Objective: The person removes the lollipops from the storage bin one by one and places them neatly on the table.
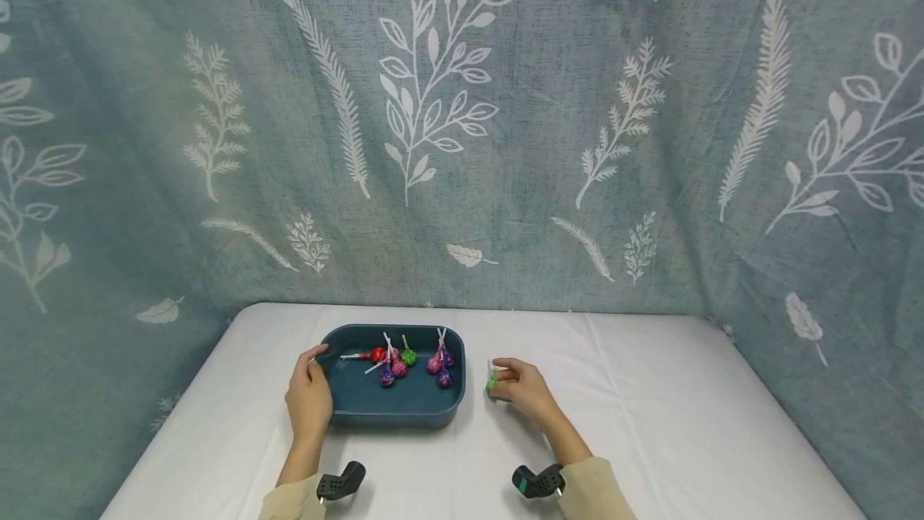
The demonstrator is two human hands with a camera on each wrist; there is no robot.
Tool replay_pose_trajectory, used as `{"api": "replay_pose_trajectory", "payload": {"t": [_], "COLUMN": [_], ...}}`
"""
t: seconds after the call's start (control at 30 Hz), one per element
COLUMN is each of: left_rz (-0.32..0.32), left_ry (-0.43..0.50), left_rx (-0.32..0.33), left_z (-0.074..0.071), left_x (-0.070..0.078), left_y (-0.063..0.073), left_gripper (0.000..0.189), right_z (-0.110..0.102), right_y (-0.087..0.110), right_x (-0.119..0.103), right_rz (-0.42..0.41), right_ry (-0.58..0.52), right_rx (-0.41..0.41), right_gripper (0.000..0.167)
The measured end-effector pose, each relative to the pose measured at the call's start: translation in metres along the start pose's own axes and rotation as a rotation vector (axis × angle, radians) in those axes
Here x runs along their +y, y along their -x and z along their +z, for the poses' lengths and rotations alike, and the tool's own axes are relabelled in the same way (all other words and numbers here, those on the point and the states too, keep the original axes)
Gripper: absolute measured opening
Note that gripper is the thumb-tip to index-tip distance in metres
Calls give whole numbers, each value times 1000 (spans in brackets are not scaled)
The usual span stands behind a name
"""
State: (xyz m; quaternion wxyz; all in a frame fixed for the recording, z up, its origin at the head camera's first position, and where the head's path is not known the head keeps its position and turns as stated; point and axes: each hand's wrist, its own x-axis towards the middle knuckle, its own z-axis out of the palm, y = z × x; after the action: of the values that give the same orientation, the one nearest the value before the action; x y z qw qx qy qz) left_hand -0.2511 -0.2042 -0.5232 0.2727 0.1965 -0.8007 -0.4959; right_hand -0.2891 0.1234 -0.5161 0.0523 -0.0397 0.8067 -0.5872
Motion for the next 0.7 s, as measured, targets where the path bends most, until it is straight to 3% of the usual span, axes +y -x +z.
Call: {"api": "replay_pose_trajectory", "payload": {"t": [0.7], "left_rz": [11], "left_ry": [37], "left_rx": [8], "left_z": [0], "left_x": [-1], "left_y": [0], "left_gripper": [32], "right_z": [5], "right_y": [6], "right_x": [8], "right_rz": [-54], "right_ry": [169], "right_rx": [37], "right_gripper": [38]}}
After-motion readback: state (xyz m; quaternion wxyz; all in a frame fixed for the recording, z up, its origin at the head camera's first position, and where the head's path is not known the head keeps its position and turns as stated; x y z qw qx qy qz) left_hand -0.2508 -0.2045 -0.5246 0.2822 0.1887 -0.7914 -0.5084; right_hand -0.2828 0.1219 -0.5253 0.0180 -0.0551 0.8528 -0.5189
